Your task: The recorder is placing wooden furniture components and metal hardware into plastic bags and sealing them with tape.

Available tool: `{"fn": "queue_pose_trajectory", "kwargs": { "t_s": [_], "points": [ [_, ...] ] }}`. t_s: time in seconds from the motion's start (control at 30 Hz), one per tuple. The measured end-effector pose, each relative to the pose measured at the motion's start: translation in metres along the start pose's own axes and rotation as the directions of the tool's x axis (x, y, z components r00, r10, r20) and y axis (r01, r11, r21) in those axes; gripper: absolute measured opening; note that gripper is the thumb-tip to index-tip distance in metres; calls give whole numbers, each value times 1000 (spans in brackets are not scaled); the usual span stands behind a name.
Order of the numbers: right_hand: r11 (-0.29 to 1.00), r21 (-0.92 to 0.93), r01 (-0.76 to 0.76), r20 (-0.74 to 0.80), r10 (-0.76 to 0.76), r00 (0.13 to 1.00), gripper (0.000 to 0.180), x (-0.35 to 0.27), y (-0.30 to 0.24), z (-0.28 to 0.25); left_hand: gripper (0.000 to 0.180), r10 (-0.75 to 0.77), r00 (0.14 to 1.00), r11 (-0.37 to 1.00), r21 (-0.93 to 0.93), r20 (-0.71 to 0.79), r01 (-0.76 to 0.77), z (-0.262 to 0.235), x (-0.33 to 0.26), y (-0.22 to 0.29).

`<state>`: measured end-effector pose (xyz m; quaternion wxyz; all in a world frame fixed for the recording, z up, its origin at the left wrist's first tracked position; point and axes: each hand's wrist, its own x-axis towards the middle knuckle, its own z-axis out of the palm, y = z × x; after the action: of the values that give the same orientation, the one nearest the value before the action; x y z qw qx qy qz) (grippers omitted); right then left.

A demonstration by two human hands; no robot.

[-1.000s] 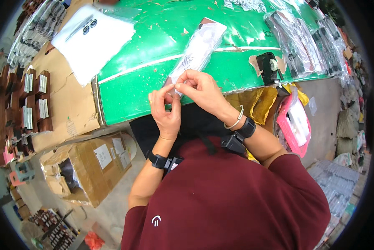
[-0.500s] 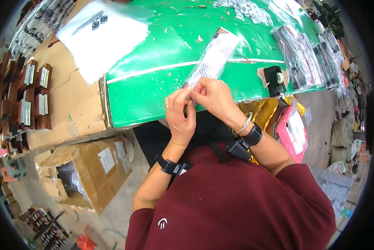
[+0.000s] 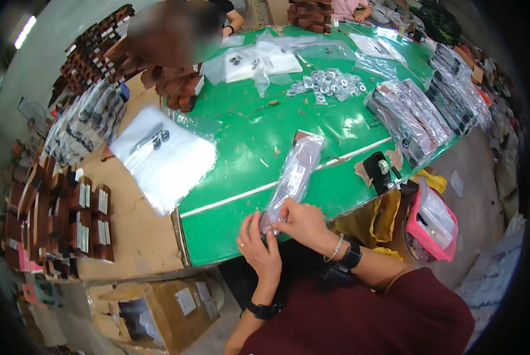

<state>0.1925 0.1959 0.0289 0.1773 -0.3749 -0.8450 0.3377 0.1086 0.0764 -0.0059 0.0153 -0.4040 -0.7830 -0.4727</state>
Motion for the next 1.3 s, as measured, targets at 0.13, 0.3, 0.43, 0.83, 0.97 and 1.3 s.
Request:
{"fn": "queue_pose_trajectory", "kwargs": {
  "t_s": [0.13, 0.3, 0.43, 0.83, 0.97, 1.3],
  "points": [
    [989, 132, -64, 133, 46, 990, 42, -3, 6, -11, 42, -31, 994, 996, -75, 101, 39, -3, 2, -3],
    [910, 390, -143, 247, 46, 968, 39, -3, 28, -10, 39, -98, 988, 988, -105, 120, 111, 1, 2, -8],
    [801, 554, -226, 291, 68, 954, 36, -8, 40, -4, 39, -12, 997, 997, -75, 78, 18, 2, 7, -10],
    [933, 263, 244, -161, -207, 965, 29, -14, 55, 28, 40, -89, 993, 994, -62, 75, 94, -2, 5, -1],
    [909, 168, 380, -233, -338, 912, 30, -3, 60, 31, 39, -51, 996, 993, -102, 69, 58, 2, 5, -7],
    [912, 23, 409, -169, -400, 901, 28, -7, 46, 20, 62, 39, 980, 993, 99, 194, -59, -18, 21, -5]
  ]
}}
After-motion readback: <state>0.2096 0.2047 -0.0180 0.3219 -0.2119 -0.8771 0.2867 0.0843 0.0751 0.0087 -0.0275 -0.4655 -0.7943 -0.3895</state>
